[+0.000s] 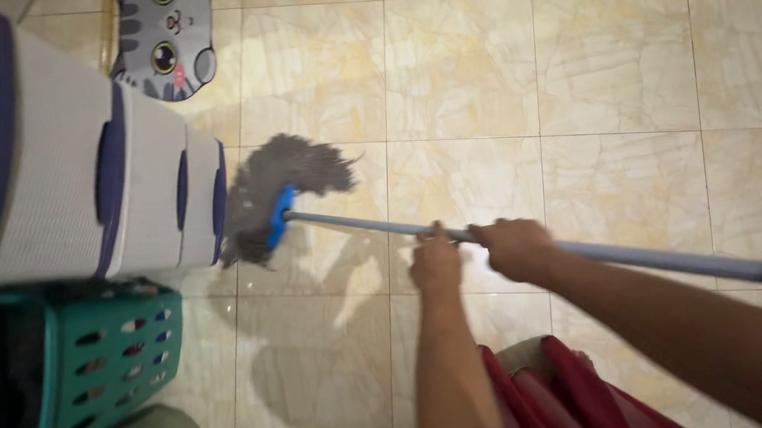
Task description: The person mops a tiled floor using a blue and grey mop. They move the mop back and forth across the floor, cleaning around furniture and a cat-shaped mat.
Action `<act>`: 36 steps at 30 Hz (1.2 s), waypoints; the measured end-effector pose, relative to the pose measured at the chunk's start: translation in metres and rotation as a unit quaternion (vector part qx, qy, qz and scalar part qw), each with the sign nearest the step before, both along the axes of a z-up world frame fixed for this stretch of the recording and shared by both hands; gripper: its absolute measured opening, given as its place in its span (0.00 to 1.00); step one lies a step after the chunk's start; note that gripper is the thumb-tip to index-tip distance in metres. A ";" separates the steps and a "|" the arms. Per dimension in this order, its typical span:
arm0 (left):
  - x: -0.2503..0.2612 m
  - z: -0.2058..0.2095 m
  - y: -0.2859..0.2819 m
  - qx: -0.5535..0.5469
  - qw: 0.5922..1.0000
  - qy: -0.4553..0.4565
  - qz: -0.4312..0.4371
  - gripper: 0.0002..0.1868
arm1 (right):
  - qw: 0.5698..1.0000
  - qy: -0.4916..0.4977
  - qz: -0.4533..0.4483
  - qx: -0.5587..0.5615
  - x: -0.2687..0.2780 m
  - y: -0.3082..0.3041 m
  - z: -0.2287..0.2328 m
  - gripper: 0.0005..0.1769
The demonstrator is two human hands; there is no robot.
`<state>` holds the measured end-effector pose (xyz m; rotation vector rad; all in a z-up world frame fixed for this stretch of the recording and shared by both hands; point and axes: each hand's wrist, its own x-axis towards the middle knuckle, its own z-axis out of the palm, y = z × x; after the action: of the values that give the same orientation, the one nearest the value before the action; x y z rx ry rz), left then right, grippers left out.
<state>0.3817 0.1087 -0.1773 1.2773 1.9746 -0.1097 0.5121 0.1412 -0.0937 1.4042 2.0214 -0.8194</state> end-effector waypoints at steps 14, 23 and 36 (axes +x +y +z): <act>0.149 -0.065 0.062 0.066 0.988 -0.133 -0.041 0.23 | 0.988 -0.146 -0.031 -0.040 0.096 0.082 0.078 0.33; 0.040 -0.036 0.099 0.153 0.976 0.060 -0.139 0.23 | 0.996 -0.093 -0.002 -0.006 0.039 0.087 0.016 0.39; 0.022 -0.032 0.093 0.010 0.990 0.016 -0.141 0.30 | 0.996 -0.023 -0.053 -0.066 0.033 0.074 -0.029 0.38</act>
<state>0.4041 0.2019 -0.2093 1.5718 1.8133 -0.2500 0.5449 0.2153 -0.1231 1.4520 1.8369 -0.9402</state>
